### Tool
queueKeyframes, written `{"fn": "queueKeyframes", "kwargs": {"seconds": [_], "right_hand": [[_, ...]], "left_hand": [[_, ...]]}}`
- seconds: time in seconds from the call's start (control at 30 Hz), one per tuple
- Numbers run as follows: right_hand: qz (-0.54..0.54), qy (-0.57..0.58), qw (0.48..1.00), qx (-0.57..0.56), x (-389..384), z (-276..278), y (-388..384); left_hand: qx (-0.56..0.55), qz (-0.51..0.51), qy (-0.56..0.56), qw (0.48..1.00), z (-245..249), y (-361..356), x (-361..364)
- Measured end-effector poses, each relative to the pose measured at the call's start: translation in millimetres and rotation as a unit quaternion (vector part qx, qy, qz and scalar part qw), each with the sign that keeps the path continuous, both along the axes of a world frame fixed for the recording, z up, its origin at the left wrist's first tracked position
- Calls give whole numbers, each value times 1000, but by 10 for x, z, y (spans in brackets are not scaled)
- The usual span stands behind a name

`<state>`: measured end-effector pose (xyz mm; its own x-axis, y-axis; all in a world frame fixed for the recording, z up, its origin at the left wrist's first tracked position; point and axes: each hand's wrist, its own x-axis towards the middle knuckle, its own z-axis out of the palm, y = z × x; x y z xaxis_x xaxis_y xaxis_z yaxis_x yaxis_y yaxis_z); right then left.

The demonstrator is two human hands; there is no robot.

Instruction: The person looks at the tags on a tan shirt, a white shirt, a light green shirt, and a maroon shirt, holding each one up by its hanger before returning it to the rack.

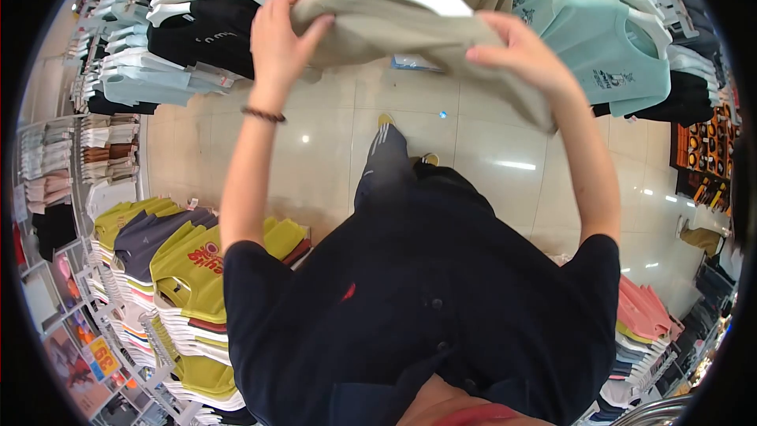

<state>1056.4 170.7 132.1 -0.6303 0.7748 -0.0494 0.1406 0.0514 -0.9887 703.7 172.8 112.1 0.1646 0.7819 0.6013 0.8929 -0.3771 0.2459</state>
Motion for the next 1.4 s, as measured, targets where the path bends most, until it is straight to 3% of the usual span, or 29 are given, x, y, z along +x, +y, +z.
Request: {"fn": "queueKeyframes", "kwargs": {"seconds": [0.07, 0.1, 0.17, 0.2, 0.23, 0.27, 0.3, 0.33, 0.4, 0.47, 0.53, 0.6, 0.63, 0.67, 0.73, 0.77, 0.83, 0.87, 0.93, 1.0, 1.07, 1.13, 1.2, 1.27, 1.3, 1.33, 1.4], "right_hand": [[-24, -20, 999, 6, -99, -230, -238], [-36, -5, 997, 63, -161, -354, -378], [-99, 41, 992, 70, -392, -477, -718], [-127, 17, 990, 64, -504, -573, -860], [-137, -12, 990, -18, -608, -669, -1005], [-153, -37, 987, -23, -729, -491, -1136], [-170, -36, 976, 127, -870, -759, -1244], [-164, -57, 970, 171, -998, -921, -1323], [-168, -67, 967, 180, -1182, -1016, -1457], [-180, -50, 969, 164, -1314, -976, -1512], [-199, -33, 968, 149, -1302, -983, -1524], [-130, -2, 986, 103, -1099, -1040, -1482], [-114, -1, 993, -6, -900, -923, -1378], [-188, 14, 982, 1, -720, -935, -1321], [-363, 83, 919, 128, -274, -1283, -1209], [-435, 45, 885, 159, -78, -1165, -1093], [-454, -37, 842, 289, 248, -1034, -901], [-454, -38, 842, 289, 256, -1009, -907], [-193, -70, 975, 89, 337, -949, -979], [21, -261, 962, 72, 312, -942, -1079], [51, -205, 974, -77, 287, -1015, -1254], [19, -170, 980, -98, 296, -1177, -1471], [-1, -124, 985, -119, 271, -1314, -1582], [-106, -164, 975, -108, 257, -1405, -1658], [-119, -174, 972, -105, 234, -1305, -1626], [-118, -171, 972, -108, 200, -1250, -1595], [-198, -180, 962, -42, 130, -1165, -1501]], "left_hand": [[86, -10, -49, 995, -237, -326, 192], [52, -13, -89, 995, -325, -570, 325], [-82, -67, -294, 950, -638, -1055, 664], [-195, -86, -416, 884, -739, -1299, 865], [-301, -132, -640, 695, -766, -1448, 1046], [-367, -81, -708, 598, -700, -1553, 1130], [-358, -88, -713, 597, -866, -1538, 1128], [-348, -91, -719, 595, -1040, -1522, 1117], [-415, -66, -600, 681, -728, -1333, 1074], [-433, -57, -615, 656, -660, -1232, 999], [-434, -104, -552, 705, -635, -1127, 878], [-467, -112, -550, 683, -609, -1056, 731], [-459, -157, -475, 734, -593, -1041, 672], [-446, -200, -396, 778, -571, -1030, 614], [-471, -219, -352, 779, -506, -1054, 522], [-501, -264, -311, 763, -483, -1071, 493], [-543, -324, -234, 739, -428, -1095, 500], [-555, -343, -195, 733, -446, -1088, 507], [-590, -358, -152, 707, -471, -1083, 574], [-613, -368, -127, 688, -512, -1088, 643], [-636, -370, -96, 671, -631, -1089, 626], [-655, -390, -186, 620, -813, -1159, 575], [-660, -377, -189, 622, -811, -1196, 545], [-705, -272, -150, 637, -841, -1210, 536], [-642, -266, -151, 703, -847, -1232, 569], [-645, -263, -150, 702, -814, -1233, 612], [-581, -196, -141, 777, -719, -1194, 712]]}}
